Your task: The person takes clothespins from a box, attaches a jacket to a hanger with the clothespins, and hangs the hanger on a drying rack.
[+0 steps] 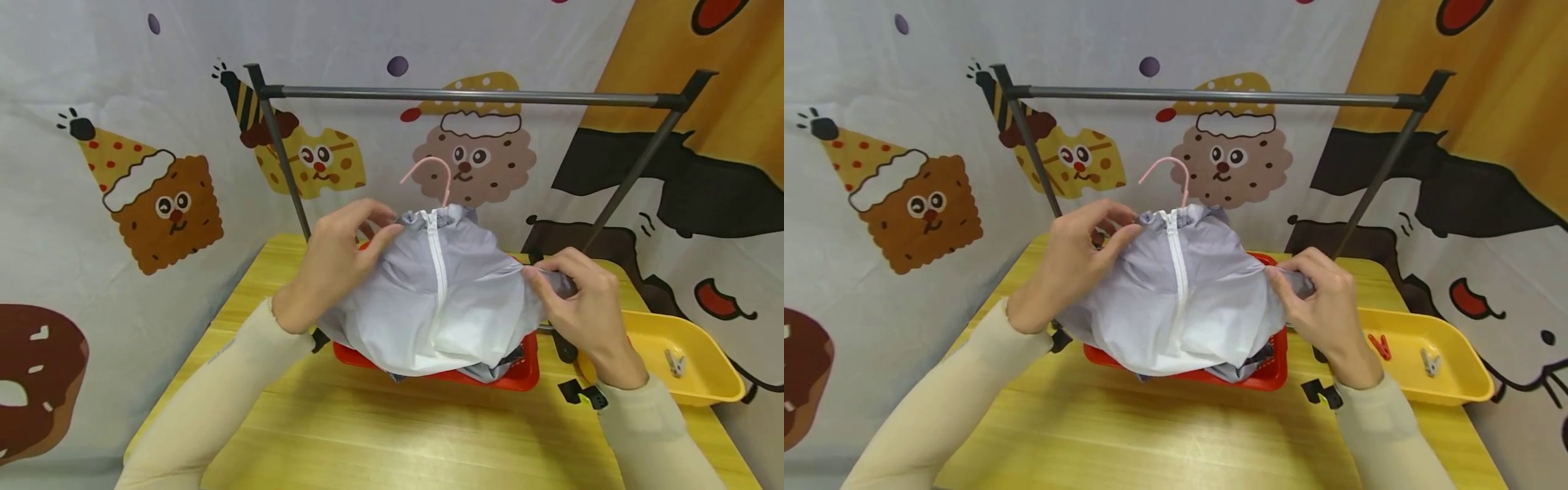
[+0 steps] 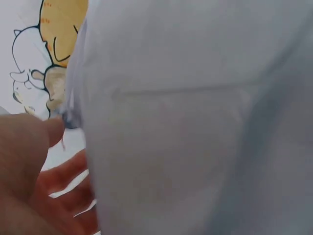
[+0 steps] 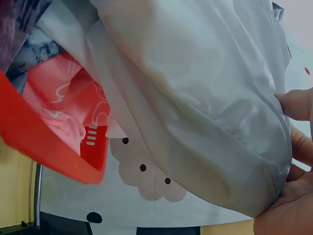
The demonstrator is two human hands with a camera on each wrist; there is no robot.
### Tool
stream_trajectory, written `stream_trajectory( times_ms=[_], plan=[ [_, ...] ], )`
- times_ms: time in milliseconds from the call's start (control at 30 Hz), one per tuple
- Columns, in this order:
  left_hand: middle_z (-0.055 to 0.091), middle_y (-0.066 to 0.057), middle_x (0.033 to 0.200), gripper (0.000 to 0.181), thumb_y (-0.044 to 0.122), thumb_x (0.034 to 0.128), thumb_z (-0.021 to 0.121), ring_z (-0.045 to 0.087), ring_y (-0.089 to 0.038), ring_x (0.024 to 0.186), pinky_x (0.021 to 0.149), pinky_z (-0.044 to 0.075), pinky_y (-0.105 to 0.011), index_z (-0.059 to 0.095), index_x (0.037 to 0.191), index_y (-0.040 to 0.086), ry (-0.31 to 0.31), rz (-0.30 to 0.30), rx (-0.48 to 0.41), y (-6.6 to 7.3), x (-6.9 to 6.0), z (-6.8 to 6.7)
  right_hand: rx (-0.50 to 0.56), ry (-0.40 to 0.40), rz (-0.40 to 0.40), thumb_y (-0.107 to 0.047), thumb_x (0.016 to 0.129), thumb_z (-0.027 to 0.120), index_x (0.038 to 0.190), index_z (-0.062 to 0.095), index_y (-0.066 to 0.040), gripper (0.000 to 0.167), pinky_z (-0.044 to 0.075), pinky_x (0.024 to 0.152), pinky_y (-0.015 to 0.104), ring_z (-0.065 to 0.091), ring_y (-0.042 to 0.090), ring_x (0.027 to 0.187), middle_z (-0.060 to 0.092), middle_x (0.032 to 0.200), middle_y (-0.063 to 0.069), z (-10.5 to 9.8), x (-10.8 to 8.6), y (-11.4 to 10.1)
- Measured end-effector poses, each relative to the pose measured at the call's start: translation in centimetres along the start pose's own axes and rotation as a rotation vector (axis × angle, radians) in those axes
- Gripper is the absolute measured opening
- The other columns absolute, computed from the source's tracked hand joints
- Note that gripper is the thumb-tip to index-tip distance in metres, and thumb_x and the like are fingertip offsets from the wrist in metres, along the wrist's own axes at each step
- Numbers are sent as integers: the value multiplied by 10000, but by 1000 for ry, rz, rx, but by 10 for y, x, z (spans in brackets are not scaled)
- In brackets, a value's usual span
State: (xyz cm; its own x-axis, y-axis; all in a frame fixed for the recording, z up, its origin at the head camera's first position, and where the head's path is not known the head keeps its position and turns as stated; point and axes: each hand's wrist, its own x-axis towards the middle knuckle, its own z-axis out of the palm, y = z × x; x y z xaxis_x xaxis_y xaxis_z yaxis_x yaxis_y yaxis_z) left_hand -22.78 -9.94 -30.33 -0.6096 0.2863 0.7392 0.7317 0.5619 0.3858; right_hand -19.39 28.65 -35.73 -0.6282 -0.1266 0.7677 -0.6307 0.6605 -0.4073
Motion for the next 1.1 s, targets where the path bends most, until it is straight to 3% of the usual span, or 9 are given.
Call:
stream_trajectory(
  times_ms=[200, 267, 367, 467, 567, 667, 833, 967, 1100],
  plan=[
    [853, -60, 1151, 226, 309, 1170, 749, 765, -242, 969, 891, 661, -437, 822, 1218, 101, -210, -141, 52, -17, -14, -17, -9, -9, 27, 44, 941, 918, 981, 835, 14, 96, 472, 769, 30, 566, -85, 835, 773, 926, 111, -2, -1, 8],
    [841, -52, 1070, 231, 323, 1182, 727, 746, -239, 916, 855, 637, -439, 826, 1164, 115, -263, -168, 76, -24, -20, -23, -9, -19, 44, 46, 960, 907, 1004, 838, 19, 86, 477, 761, 28, 562, -71, 824, 771, 935, 109, -2, -1, 11],
    [697, -25, 837, 254, 321, 1196, 701, 657, -217, 773, 756, 559, -395, 765, 1035, 136, -333, -165, 93, -34, -29, -28, -6, -25, 70, 57, 974, 897, 1025, 842, 16, 85, 477, 742, 32, 553, -49, 805, 770, 943, 95, -3, -1, 13],
    [433, -1, 728, 310, 258, 1209, 671, 498, -194, 663, 683, 446, -344, 628, 929, 131, -366, -112, 91, -41, -34, -29, 2, -24, 82, 77, 971, 894, 1040, 847, 12, 105, 465, 715, 46, 542, -31, 785, 766, 953, 72, -3, -2, 15],
    [420, -13, 743, 286, 165, 1187, 678, 468, -182, 661, 676, 440, -315, 592, 924, 95, -306, -42, 79, -43, -37, -28, 26, -13, 96, 97, 965, 891, 1060, 853, 10, 134, 462, 701, 59, 542, -15, 772, 748, 964, 26, -2, -2, 17],
    [531, -66, 774, 209, 93, 1144, 704, 511, -201, 681, 678, 484, -324, 624, 954, 59, -206, 22, 81, -43, -37, -27, 53, -2, 122, 101, 967, 889, 1091, 862, -4, 165, 462, 693, 71, 547, 5, 773, 723, 985, -58, -1, -3, 17],
    [647, -131, 823, 186, 72, 1121, 707, 595, -255, 704, 704, 551, -375, 641, 954, 22, -86, 34, 110, -43, -37, -27, 77, -4, 174, 87, 988, 875, 1173, 880, -42, 225, 488, 718, 70, 575, 33, 804, 719, 1044, -190, 0, -5, 20],
    [677, -134, 848, 188, 86, 1135, 691, 635, -272, 733, 734, 565, -380, 653, 964, 20, -68, 2, 123, -45, -37, -27, 80, -13, 181, 111, 984, 865, 1208, 876, -39, 270, 505, 747, 50, 589, 24, 810, 725, 1063, -224, -2, -6, 25],
    [664, -134, 847, 180, 79, 1135, 690, 637, -279, 739, 742, 565, -386, 646, 971, 19, -71, 0, 130, -48, -38, -28, 92, -38, 184, 120, 989, 854, 1264, 862, -27, 312, 547, 867, 15, 663, -34, 885, 740, 1126, -268, -8, -6, 28]
  ],
)
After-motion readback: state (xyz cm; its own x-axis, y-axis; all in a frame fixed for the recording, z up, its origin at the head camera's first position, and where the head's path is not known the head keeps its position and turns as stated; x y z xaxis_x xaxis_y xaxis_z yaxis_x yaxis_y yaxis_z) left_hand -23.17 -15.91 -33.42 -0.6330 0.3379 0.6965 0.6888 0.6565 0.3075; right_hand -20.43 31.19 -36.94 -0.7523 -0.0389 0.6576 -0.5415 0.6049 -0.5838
